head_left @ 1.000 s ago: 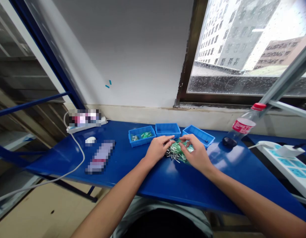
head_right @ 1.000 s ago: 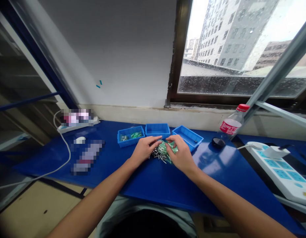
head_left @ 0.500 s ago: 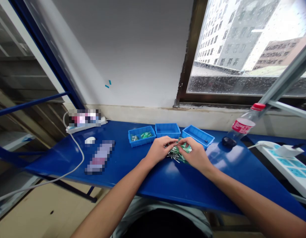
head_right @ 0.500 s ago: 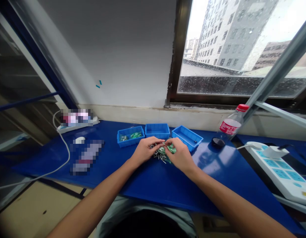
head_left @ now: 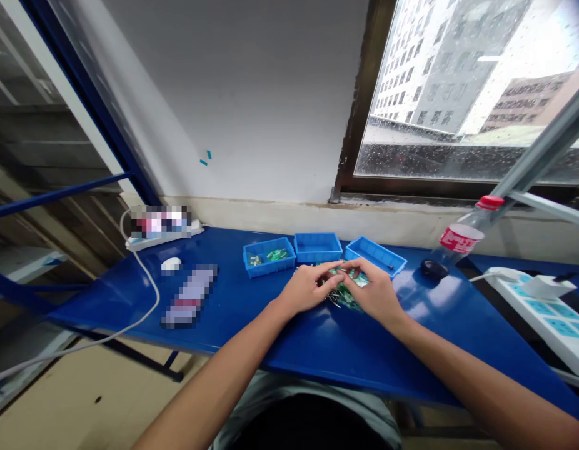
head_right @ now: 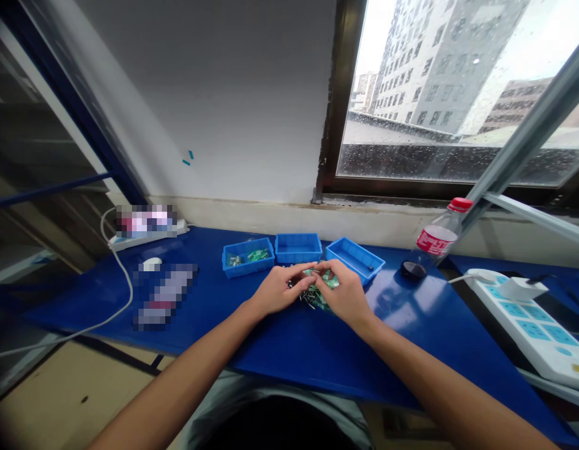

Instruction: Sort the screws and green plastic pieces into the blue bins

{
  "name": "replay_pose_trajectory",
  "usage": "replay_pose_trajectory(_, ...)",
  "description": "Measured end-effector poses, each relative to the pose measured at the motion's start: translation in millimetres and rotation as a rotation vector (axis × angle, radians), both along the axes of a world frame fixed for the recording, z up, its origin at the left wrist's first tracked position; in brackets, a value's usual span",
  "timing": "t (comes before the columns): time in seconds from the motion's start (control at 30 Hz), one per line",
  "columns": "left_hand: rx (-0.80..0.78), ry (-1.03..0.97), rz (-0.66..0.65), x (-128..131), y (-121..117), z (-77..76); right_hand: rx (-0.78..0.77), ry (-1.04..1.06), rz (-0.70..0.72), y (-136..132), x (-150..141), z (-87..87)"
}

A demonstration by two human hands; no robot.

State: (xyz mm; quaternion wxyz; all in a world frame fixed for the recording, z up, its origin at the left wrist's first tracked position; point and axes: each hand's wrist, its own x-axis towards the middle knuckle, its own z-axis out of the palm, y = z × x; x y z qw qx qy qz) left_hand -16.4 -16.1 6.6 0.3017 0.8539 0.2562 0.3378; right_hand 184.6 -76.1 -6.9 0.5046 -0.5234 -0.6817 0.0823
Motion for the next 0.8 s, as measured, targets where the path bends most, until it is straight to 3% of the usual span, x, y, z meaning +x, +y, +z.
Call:
replay_pose_trajectory(0.2, 0.015, -0.118, 0.028, 1, 5, -3.7, -0.011, -0.049, 0.090, 4, -1, -4.5)
replay_pose_trajectory(0.5, -0.037, -0.081, -0.036, -1, 10, -14.3, -0.097, -0.042, 0.073, 1, 1, 6.4)
replay_pose_trajectory(0.8, -0.066, -0.055, -0.089, -2, 9, -12.8, -0.153, -0.016, 0.190, 1, 4, 10.9)
